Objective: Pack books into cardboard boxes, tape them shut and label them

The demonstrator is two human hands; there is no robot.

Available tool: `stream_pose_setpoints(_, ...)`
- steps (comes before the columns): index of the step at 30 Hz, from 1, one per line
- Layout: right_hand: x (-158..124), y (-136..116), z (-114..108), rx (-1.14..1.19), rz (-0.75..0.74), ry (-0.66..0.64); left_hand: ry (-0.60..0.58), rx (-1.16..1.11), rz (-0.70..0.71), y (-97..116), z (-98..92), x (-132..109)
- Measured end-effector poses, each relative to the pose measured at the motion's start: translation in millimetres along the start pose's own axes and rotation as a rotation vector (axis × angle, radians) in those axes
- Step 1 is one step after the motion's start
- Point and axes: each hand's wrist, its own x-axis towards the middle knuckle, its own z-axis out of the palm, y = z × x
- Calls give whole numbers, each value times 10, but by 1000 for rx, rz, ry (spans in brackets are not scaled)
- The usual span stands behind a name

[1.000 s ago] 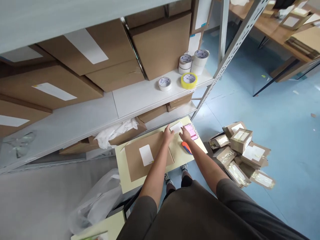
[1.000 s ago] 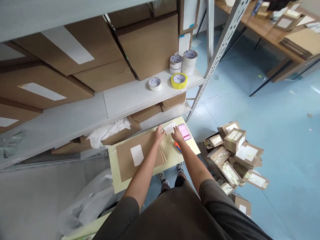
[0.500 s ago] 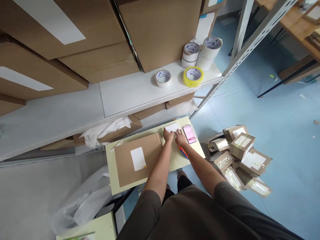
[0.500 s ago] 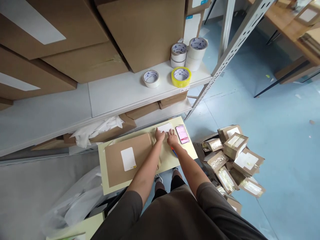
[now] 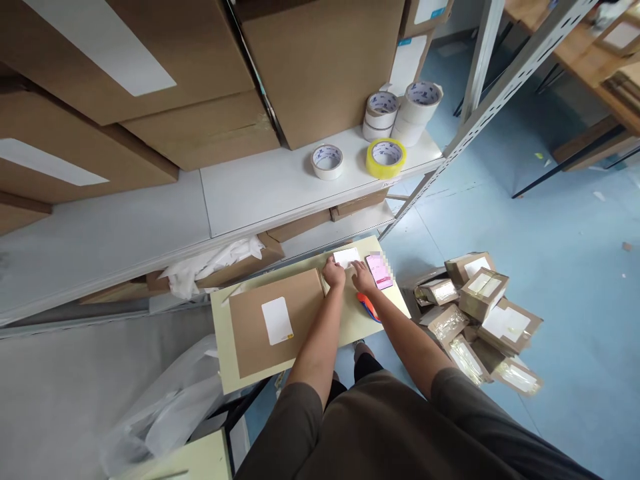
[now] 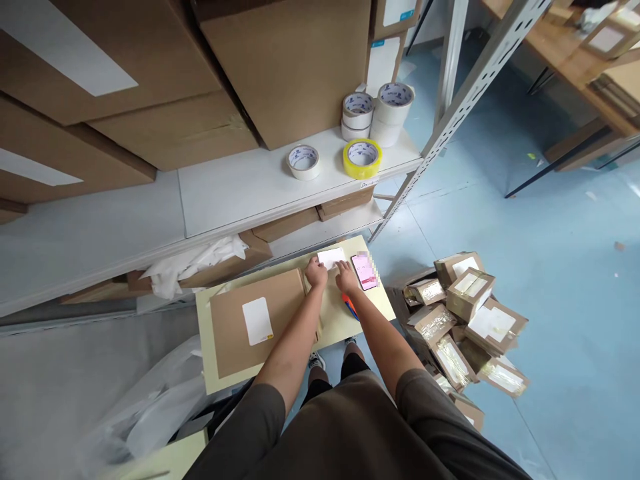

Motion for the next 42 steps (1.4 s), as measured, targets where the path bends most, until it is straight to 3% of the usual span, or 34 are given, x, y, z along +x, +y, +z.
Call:
stream_pose_setpoints(6,-22,-17,-124,215,80,190,-41,94,43,182,-237,-181)
stream_pose_setpoints(15,-14,-183,-340,536,396,313,-151,-19,57,222,-533,-297)
stream_pose_setpoints(21,0,-251,-510,543,371,389,-162,-13,74,206,-608,-327)
stream_pose_setpoints(31,-198,-428,-839,450,172,249,-76,10,139,211,-877,-458)
stream_pose_setpoints(42,-510,-604,-1035,201,76,361,-138,-150,78,213,-956,-627)
